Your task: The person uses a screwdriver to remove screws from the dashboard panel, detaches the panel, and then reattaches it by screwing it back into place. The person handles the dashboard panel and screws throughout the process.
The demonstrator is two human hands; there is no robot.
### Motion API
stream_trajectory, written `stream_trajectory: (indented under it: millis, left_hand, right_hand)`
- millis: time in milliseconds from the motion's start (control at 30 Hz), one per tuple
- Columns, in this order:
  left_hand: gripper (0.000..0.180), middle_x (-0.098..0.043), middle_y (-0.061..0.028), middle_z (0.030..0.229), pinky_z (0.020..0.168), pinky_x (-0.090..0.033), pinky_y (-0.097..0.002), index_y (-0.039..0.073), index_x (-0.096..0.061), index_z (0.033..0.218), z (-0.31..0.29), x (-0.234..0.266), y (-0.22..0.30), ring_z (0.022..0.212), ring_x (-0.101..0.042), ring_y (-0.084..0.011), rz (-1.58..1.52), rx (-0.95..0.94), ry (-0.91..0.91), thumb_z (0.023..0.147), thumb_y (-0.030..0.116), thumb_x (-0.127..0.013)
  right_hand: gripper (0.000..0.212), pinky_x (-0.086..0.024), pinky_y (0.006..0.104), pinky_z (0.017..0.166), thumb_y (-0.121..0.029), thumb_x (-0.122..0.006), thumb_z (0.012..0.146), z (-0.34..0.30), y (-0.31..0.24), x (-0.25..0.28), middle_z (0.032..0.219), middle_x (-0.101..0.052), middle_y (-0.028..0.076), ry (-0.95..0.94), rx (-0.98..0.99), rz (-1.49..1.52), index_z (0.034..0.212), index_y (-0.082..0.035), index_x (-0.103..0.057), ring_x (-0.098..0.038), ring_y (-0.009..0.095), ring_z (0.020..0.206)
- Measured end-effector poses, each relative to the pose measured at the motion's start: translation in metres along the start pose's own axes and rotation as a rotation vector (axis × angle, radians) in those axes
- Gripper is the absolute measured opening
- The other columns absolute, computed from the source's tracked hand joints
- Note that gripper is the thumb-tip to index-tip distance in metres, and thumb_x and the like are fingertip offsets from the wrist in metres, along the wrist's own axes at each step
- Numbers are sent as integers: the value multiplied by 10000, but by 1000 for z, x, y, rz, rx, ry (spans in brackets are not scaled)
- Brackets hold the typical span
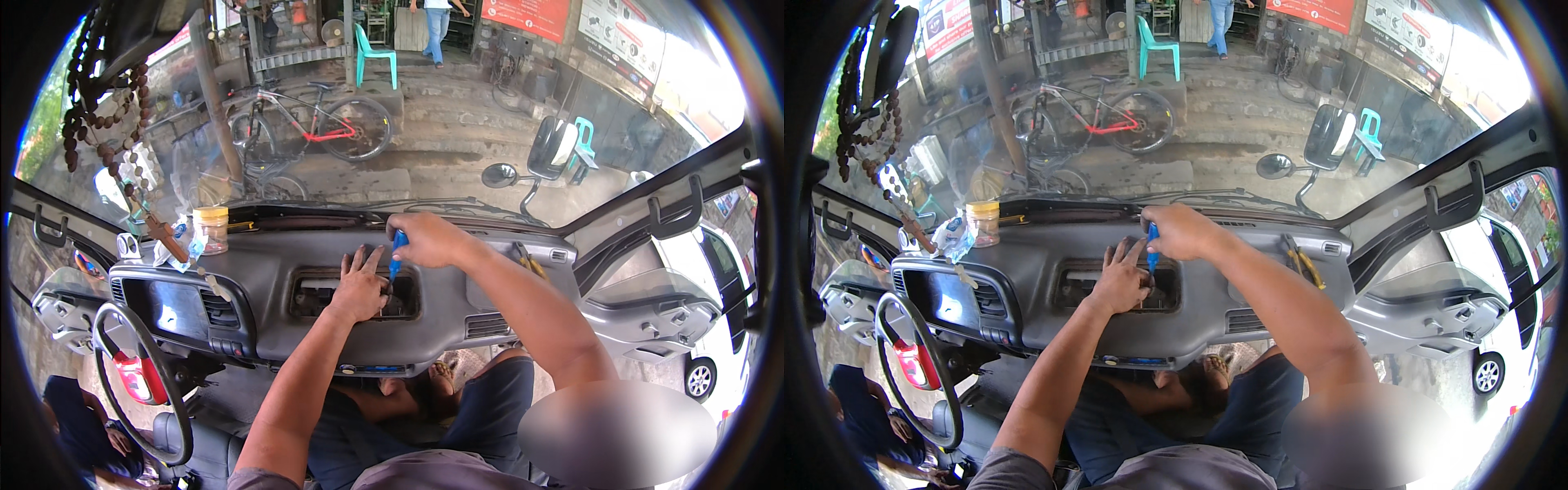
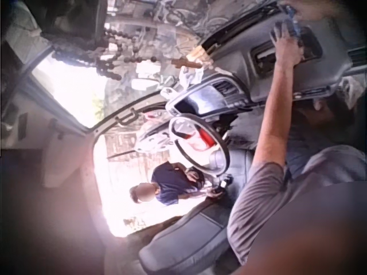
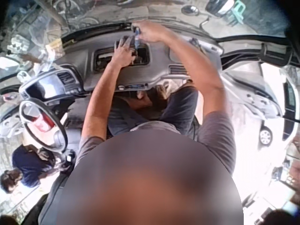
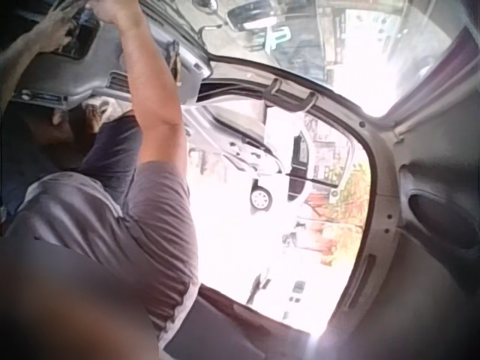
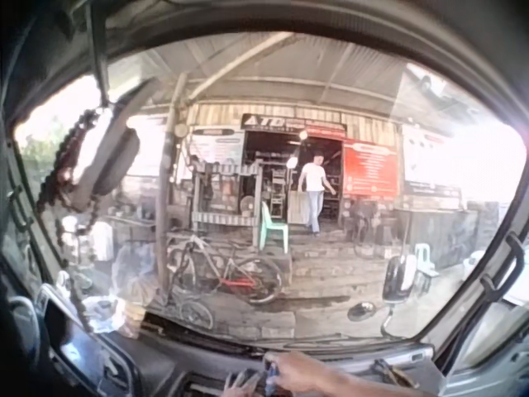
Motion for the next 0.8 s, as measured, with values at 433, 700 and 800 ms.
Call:
stream_trajectory:
  millis: [433, 700, 800]
  left_hand:
    - [213, -389, -177, 1760, 1356, -163, -728, 230, -877, 1077, 4, -13, -5, 1692, -233, -449, 6, 9, -25, 897, 315, -799]
    - [209, -406, -177, 1751, 1367, -164, -702, 223, -883, 1076, 1, -12, -6, 1691, -244, -437, -26, 8, 16, 904, 307, -797]
    - [210, -401, -172, 1758, 1368, -164, -702, 223, -884, 1081, 1, -10, -6, 1689, -248, -440, -22, 8, 4, 906, 303, -799]
  right_hand:
    - [435, -621, 537, 929, -344, -840, 938, 23, -29, -6, 1066, -806, 266, -75, -98, -233, 1155, 21, -747, -775, 483, 1039]
    - [451, -609, 523, 980, -341, -829, 940, 26, -32, -5, 1158, -800, 264, -128, -109, -259, 1221, 2, -746, -768, 447, 1119]
    - [415, -610, 529, 972, -362, -824, 954, 28, -34, -3, 1136, -806, 249, -111, -41, -259, 1157, -1, -789, -772, 444, 1104]
Point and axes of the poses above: each hand's wrist, its own z-axis towards the middle knuckle, its own x-axis out of the back of the hand, y = z × x, the point moved 5 cm from there along z, towards the middle knuckle
